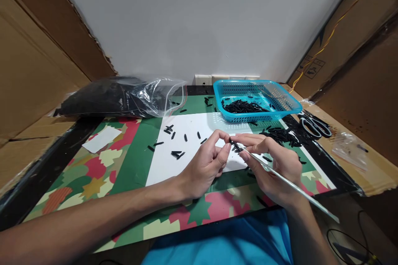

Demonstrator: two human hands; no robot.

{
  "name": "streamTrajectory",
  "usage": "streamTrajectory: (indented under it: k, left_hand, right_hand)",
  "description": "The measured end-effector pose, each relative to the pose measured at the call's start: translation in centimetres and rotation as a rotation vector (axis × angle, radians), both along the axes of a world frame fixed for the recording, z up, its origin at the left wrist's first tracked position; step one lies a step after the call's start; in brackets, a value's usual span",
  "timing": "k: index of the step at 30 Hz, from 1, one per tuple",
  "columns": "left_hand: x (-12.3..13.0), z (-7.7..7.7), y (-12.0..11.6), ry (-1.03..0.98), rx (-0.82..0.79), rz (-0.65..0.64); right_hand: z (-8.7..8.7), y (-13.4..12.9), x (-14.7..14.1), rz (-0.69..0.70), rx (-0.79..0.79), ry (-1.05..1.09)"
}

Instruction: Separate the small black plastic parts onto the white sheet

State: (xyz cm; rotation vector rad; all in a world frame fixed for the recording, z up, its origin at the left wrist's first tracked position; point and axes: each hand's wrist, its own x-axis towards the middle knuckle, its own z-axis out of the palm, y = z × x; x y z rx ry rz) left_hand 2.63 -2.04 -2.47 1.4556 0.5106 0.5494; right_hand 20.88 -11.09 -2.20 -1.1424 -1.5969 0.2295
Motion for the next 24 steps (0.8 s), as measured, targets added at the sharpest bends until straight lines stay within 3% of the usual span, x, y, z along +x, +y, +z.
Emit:
streamTrajectory:
  k: [6, 9, 14, 18, 24]
  left_hand:
    - [0.21, 0.26, 0.01, -0.008, -0.001, 0.023]
    - [0.14, 0.32, 0.06, 0.024, 0.033, -0.006]
    - [-0.02, 0.07, 0.17, 0.022, 0.011, -0.059]
    - [-0.01, -0.12, 0.26, 0.007, 0.012, -0.072]
    - [0.11, 0.09, 0.31, 0.049, 0.033, -0.111]
  right_hand:
    - [0.21, 0.03, 0.19, 0.023, 0.074, 0.060]
    - [0.22, 0.09, 0.37, 0.054, 0.038, 0.039]
    - [0.12, 0.02, 0.68, -0.016, 0.019, 0.062]
    - [0.34, -0.03, 0.69, 0.018, 0.071, 0.090]
    - [0.08, 0.28, 0.93, -0.043, 0.096, -0.021]
